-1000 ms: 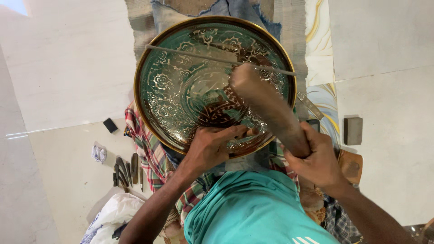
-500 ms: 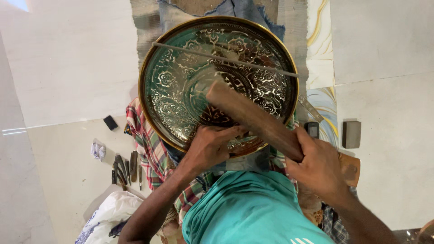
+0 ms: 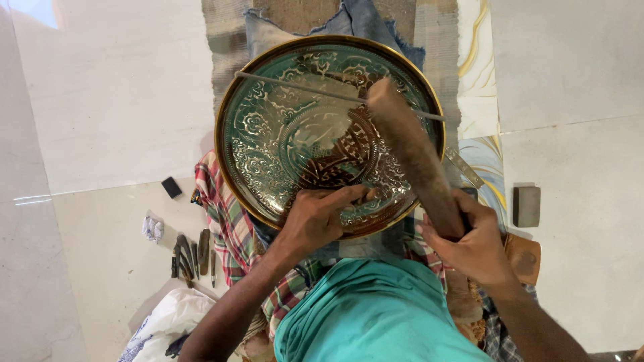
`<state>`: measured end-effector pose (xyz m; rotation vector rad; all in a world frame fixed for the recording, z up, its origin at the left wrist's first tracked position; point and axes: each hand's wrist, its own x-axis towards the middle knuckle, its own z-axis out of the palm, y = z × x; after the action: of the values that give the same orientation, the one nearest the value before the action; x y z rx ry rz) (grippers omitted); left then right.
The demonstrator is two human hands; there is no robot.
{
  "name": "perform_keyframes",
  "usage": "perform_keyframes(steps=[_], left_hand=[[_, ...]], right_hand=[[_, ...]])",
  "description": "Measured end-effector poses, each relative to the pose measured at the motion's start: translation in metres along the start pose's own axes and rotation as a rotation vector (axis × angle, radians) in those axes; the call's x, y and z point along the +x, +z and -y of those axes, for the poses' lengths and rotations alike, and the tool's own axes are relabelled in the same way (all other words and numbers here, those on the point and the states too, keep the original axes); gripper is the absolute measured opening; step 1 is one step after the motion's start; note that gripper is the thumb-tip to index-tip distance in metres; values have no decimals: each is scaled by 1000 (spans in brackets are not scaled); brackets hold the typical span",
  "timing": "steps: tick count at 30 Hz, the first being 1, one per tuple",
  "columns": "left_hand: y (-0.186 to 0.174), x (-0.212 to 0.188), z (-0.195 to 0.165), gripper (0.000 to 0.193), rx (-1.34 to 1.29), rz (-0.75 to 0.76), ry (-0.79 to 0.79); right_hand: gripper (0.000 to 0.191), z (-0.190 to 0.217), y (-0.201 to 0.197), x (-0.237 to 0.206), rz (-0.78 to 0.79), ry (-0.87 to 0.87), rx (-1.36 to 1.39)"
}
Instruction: The person sits on the floor with an engraved brass plate on their lap and hammers a small punch along the embossed pattern using a wooden mallet, repositioning the punch by hand to work different areas of the decorative design.
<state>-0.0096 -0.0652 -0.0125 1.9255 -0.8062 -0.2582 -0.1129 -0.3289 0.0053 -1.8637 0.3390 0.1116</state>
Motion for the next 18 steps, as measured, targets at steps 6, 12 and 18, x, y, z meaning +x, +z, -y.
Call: perform_keyframes(steps=[6,12,18], left_hand=[[0,1,-1,67,37,7,18],[-2,0,-7,68,72,-10,-2],[1,-6,-5,65,116,-12,-35]], right_hand=[[42,29,-17,15,63,-26,-481],[39,46,-14,23,108,9,-427],[39,49,-12,26,136,-148,-444]])
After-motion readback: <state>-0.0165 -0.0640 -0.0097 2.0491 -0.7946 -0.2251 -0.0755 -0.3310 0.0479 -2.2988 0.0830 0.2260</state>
